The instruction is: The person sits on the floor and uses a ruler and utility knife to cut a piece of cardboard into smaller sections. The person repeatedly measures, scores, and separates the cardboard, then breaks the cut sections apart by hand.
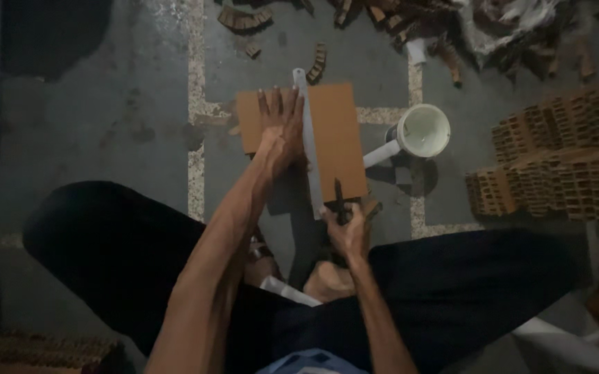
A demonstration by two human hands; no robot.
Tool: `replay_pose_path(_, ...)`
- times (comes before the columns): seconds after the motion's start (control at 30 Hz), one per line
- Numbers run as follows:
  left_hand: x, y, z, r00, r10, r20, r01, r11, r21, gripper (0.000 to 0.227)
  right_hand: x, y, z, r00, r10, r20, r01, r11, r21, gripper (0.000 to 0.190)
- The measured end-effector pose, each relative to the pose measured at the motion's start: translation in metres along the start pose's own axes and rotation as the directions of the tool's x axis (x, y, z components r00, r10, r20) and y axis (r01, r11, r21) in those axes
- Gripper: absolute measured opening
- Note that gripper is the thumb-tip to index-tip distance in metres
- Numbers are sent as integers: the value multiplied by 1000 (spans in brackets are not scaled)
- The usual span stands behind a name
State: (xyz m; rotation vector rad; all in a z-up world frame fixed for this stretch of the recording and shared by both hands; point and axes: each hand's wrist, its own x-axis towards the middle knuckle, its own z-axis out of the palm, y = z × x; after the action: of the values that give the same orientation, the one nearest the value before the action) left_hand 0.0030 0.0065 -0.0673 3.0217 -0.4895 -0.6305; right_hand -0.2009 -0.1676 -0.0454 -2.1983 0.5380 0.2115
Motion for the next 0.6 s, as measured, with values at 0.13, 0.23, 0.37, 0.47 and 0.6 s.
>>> replay_pose_path(0.13, -4, 2, -13, 997, -14, -76, 14, 1000, -8, 157, 2, 17, 16, 996, -8, 84, -20, 944, 330, 35)
replay_pose_path(0.23, -14, -5, -18, 987, 1, -159, -16, 995, -93, 161, 8, 31, 17, 995, -13, 99, -36, 874, 484, 26)
replay_pose_path(0.37, -23, -24, -26, 994, 6, -108, -31, 972, -232, 171, 19, 46, 3, 990, 131, -61, -101, 930, 352, 25)
replay_pose_path(0.47, -20, -34, -23, 984, 41, -175, -74, 980, -186, 164, 27, 51, -12, 984, 177, -13, -144, 841, 522, 30)
replay_pose_path(0.6, -19, -48, -11, 910, 119, -398, -201, 964, -172, 139, 31, 35, -30, 985, 175, 6, -165, 916, 366, 31)
